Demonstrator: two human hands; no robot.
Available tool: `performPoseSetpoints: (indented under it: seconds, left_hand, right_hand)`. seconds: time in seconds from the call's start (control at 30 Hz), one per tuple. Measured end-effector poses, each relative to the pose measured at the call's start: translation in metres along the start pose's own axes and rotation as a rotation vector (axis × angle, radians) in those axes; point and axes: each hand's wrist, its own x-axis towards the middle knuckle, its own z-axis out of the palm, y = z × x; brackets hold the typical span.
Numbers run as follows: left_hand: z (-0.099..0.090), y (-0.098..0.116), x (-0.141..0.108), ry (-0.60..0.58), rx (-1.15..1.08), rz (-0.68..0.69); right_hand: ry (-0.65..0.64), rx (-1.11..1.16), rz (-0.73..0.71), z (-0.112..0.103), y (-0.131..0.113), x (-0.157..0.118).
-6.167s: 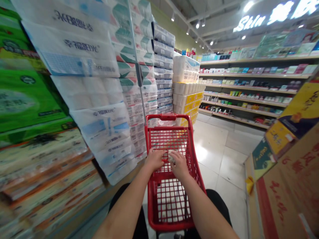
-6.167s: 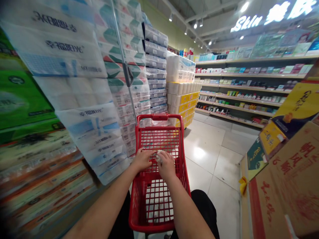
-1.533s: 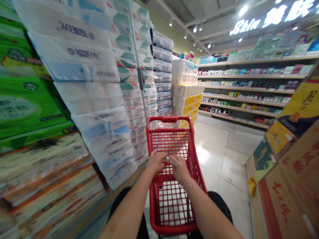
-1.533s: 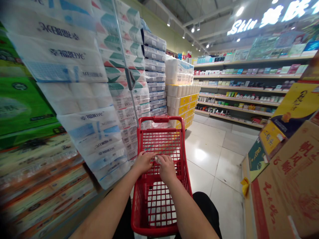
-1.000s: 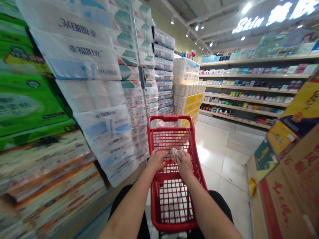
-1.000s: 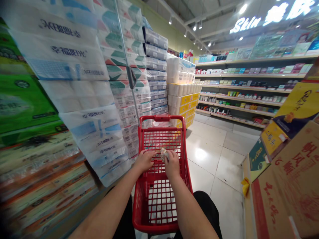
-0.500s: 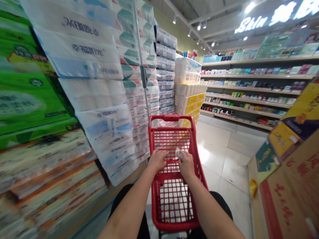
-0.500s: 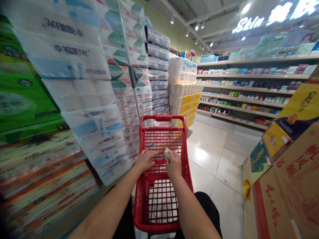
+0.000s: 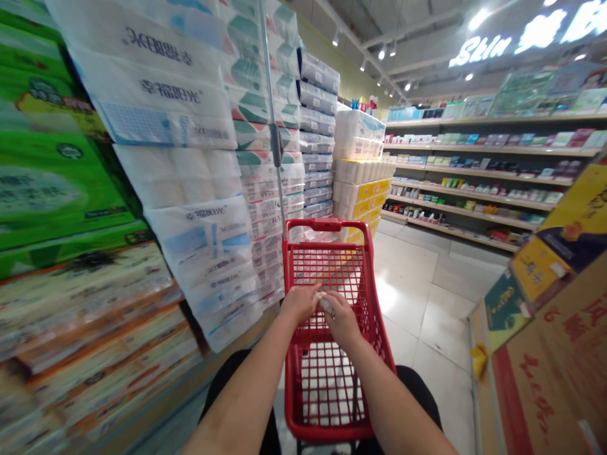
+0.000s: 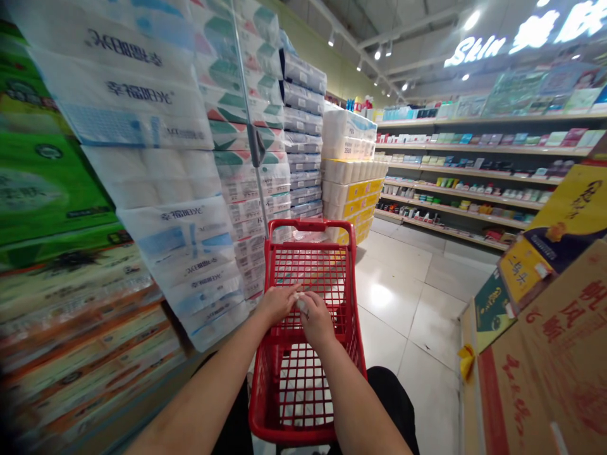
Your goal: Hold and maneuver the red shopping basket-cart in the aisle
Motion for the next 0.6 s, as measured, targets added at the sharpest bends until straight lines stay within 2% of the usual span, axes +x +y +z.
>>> performPoseSetpoints:
  seconds: [0.1,0.13,0.3,0.33,0.47,0.5,0.6]
  left_hand:
    - [0.001,-0.001,0.002,-0.007,-0.003,-0.034]
    - [0.002,-0.002,0.002,-0.006,-0.012,-0.041]
    - [0.003,-0.007,0.003,-0.030,-0.071,-0.060]
    - [0.002,-0.008,0.003,-0.033,-0.082,-0.062]
    - [0.002,-0.010,0.002,-0.015,-0.106,-0.059]
    - [0.002,-0.010,0.002,-0.006,-0.104,-0.055]
    - [0.003,-0.010,0.001,0.001,-0.091,-0.049]
  right_hand:
    - [0.145,-0.002,0.092,0.003,0.001,0.000]
    - [0.151,0.000,0.108,0.005,0.000,0.000]
    - [-0.177,0.120,-0.036,0.013,-0.010,-0.004]
    - [-0.184,0.130,-0.037,0.014,-0.011,-0.004]
    - [-0.021,0.047,0.037,0.015,-0.014,-0.004]
    - [-0.035,0.034,0.019,0.014,-0.015,-0.004]
    - [-0.207,0.053,-0.098,0.012,-0.020,-0.004]
